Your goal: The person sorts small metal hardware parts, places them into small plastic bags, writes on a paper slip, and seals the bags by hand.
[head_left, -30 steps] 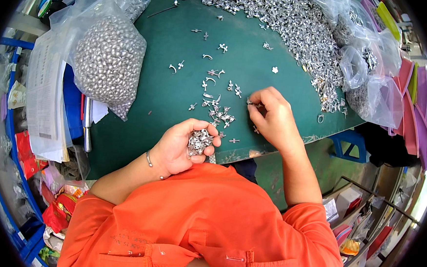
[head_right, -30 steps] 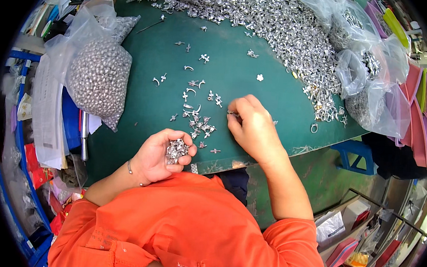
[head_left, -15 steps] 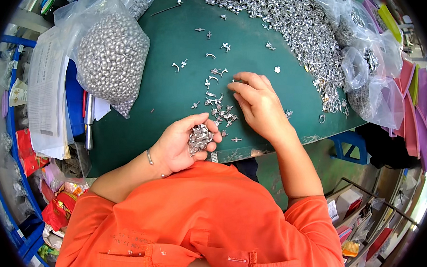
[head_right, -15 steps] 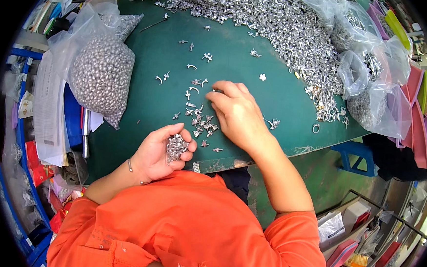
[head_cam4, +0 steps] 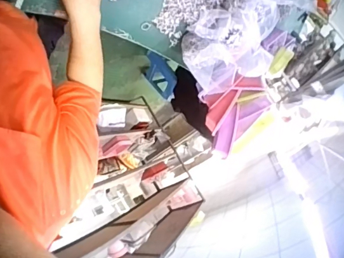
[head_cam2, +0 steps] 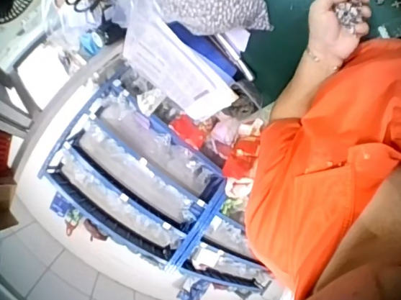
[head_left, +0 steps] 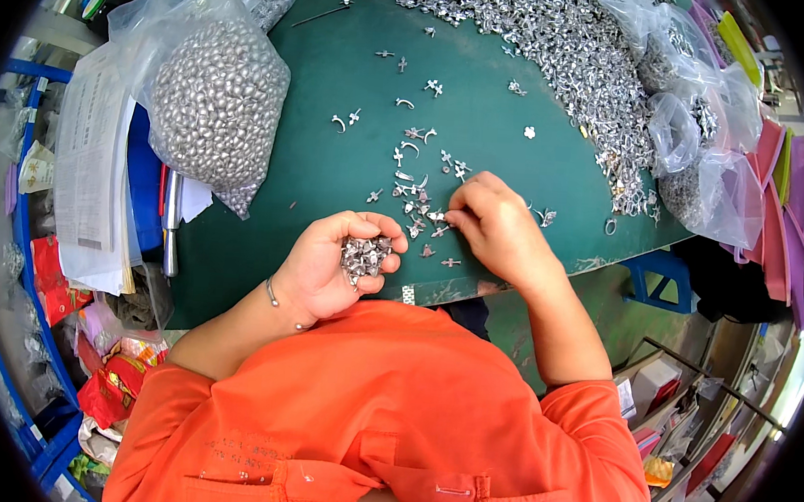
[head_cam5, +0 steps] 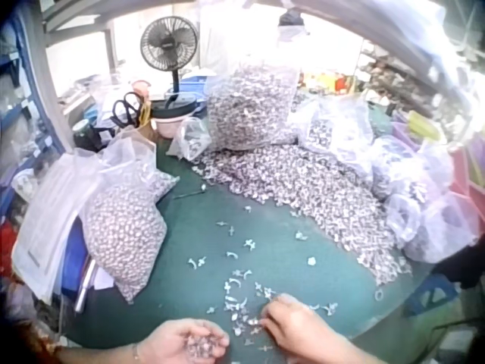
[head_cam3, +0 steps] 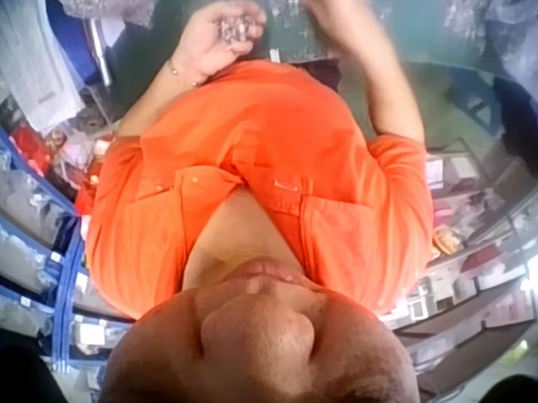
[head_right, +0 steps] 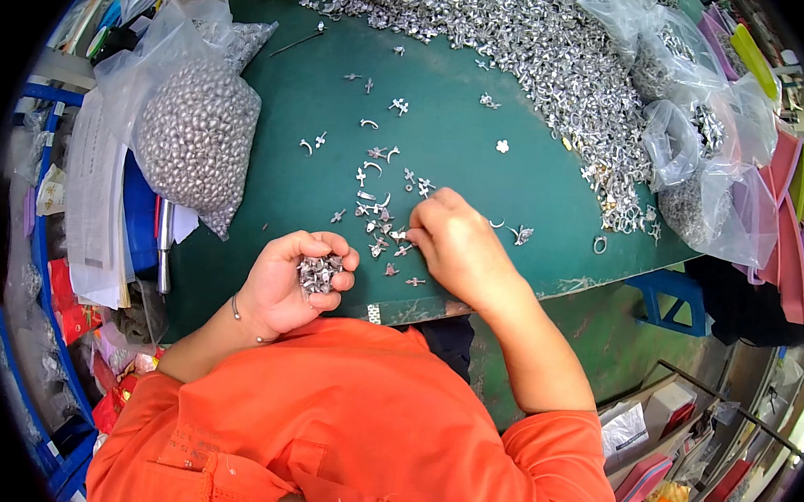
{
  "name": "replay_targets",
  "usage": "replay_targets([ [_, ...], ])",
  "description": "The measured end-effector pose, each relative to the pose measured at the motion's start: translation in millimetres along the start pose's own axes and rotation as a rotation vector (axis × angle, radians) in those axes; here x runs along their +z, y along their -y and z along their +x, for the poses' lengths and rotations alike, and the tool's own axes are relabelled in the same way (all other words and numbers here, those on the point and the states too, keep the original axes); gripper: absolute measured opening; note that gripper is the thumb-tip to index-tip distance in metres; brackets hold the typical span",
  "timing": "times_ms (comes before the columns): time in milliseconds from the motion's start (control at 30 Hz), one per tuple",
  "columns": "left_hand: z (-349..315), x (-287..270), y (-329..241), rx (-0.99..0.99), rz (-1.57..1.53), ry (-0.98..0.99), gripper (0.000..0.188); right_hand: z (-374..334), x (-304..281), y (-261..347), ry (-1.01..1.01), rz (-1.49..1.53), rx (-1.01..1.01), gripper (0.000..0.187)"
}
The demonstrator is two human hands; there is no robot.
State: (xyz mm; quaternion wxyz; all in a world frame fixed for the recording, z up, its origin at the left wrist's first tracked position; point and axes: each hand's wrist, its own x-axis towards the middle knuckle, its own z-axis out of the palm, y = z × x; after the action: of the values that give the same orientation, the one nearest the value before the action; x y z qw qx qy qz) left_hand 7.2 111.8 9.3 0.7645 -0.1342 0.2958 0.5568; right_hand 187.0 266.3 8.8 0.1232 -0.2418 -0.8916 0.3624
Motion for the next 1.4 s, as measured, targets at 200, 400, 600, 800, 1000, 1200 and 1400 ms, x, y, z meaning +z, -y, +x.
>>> replay_targets([
  [200,-0.7,-3.6,1.2,0.005,0.008,-0.023,0.021,-3.9,-11.0,-2.6,-0.017,0.033,0.05,0.015],
  [400,0.8,-0.3,3.8,-0.019,0.046,-0.047,0.023,-9.4,-5.4,2.3,0.044,-0.097,-0.045,0.017],
  [600,-1.6,12.2,2.9,-0.047,0.187,-0.143,0.032,-6.4,7.1,4.8,-0.066,0.064,-0.014,0.014],
  [800,-2.2,4.2,4.7,-0.076,0.146,-0.08,0.033,-6.4,1.7,13.4,-0.044,-0.004,0.02,0.01],
  [1000,-2.5,0.0,8.7,-0.094,0.14,-0.095,0.032,-6.8,6.8,2.7,-0.083,-0.057,0.1,0.01],
  [1200,0.8,-2.8,9.9,-0.1,0.183,-0.049,0.033,-7.2,2.9,1.3,-0.122,0.06,0.049,0.012],
  [1400,1.3,-4.1,12.3,-0.099,0.181,-0.022,0.035,-6.5,1.1,-1.3,-0.136,0.015,0.117,0.011],
])
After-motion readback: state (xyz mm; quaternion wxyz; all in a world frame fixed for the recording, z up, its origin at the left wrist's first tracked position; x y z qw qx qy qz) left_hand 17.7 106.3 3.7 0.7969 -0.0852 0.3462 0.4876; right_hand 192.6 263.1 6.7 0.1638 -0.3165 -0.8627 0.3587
